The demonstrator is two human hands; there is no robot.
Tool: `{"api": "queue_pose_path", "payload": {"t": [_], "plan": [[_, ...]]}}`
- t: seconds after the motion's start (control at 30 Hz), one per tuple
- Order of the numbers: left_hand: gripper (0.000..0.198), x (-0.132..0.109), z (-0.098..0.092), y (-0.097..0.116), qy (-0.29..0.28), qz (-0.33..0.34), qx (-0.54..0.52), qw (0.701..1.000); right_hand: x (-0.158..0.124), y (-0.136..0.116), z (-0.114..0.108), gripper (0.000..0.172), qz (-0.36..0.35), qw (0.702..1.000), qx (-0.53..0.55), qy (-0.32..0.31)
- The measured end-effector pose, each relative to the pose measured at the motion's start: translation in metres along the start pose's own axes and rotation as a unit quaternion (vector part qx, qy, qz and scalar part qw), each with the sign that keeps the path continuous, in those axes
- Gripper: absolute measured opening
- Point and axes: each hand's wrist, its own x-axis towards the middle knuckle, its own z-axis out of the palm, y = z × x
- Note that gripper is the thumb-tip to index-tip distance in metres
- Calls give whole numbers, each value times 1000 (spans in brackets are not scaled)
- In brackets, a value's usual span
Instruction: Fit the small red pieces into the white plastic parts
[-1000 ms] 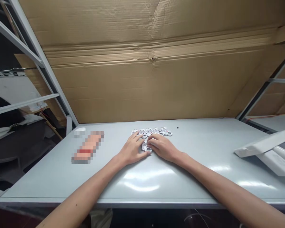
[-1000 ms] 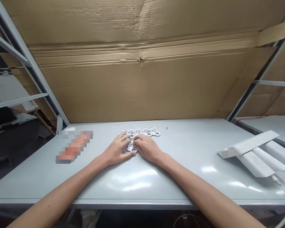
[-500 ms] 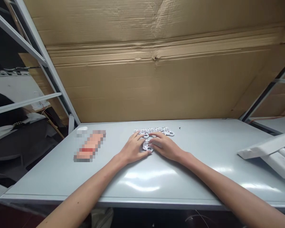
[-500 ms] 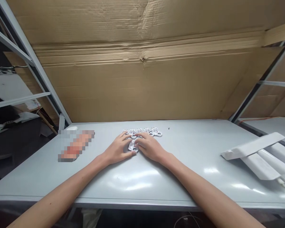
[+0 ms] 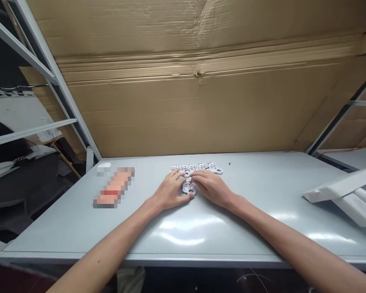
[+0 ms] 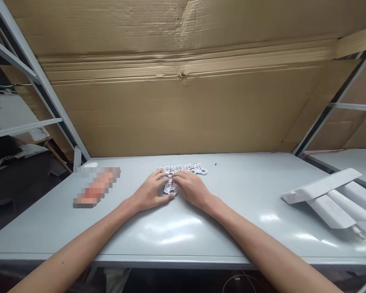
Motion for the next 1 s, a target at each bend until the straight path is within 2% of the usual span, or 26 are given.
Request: {"api": "queue_pose_path", "payload": {"t": [0.07, 0.1, 0.17, 0.27, 0.33, 0.4, 0.6, 0.77, 0.9, 1.0], "plan": [[29, 0, -2, 1, 1, 5, 1, 1000, 1, 0, -6, 24, 83, 991, 99, 44], [27, 0, -3, 2, 1, 6, 0, 1000, 2, 0, -9, 21, 129, 977, 157, 68], [24, 0, -5, 3, -2, 12, 2, 1000, 5, 1, -15, 23, 211, 932, 272, 111], [26, 0, -6, 3, -3, 15, 4, 1000, 9, 4, -21, 30, 292, 852, 406, 157], [28, 0, -6, 2, -2, 12, 3, 1000, 10, 7, -23, 31, 326, 806, 466, 164], [30, 0, -6, 2, -2, 8, 2, 1000, 8, 12, -25, 29, 346, 778, 503, 151], [34, -1, -8, 1, -8, 8, 0, 1000, 2, 25, -28, 18, 371, 740, 549, 114], [31, -3, -9, 3, -21, 28, 15, 999, 4, 26, -28, 17, 410, 703, 572, 100], [50, -5, -7, 3, -41, 37, 13, 998, 5, 28, -26, 19, 422, 701, 570, 79], [55, -4, -5, 3, -58, 47, 1, 997, 5, 28, -26, 25, 432, 683, 582, 93]]}}
